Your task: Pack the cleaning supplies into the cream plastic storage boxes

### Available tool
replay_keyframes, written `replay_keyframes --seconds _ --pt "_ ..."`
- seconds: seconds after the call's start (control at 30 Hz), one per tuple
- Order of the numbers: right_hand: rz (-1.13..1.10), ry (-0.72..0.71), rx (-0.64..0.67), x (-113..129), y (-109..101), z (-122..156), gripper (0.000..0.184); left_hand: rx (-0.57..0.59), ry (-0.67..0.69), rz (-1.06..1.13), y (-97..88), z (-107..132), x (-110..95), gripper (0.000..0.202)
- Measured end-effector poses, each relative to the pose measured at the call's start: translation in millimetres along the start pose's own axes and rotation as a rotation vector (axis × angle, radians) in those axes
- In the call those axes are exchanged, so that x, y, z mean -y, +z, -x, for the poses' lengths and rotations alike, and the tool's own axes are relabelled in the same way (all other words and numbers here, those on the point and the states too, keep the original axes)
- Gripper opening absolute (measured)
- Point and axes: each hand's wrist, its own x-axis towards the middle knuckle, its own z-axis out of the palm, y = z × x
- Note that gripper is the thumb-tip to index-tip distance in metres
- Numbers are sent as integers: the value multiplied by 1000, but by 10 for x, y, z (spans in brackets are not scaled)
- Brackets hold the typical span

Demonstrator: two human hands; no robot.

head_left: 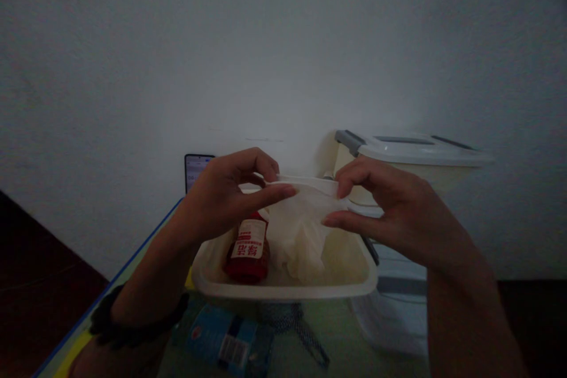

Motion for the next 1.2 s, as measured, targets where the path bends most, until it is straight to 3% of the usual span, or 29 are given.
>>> replay_keyframes --seconds 0.13,0.37,0.63,0.87,1.03,1.2 --pt "70 -7 -31 -1 -6 -2 10 -7 0 29 -7 11 3 19" --pt "-40 60 6 -20 -26 30 9 -39 -14 92 -15 18 17 16" --pt "-163 16 110 89 4 24 30 -23 -6 66 -10 21 -7 16" --pt "-51 10 225 148 0 4 18 -77 0 33 -9 13 -15 18" --pt "-74 41 146 164 73 -34 23 -69 4 29 2 6 -28 18" --pt "-11 -20 63 151 94 -34 5 -76 20 50 -5 6 -16 17"
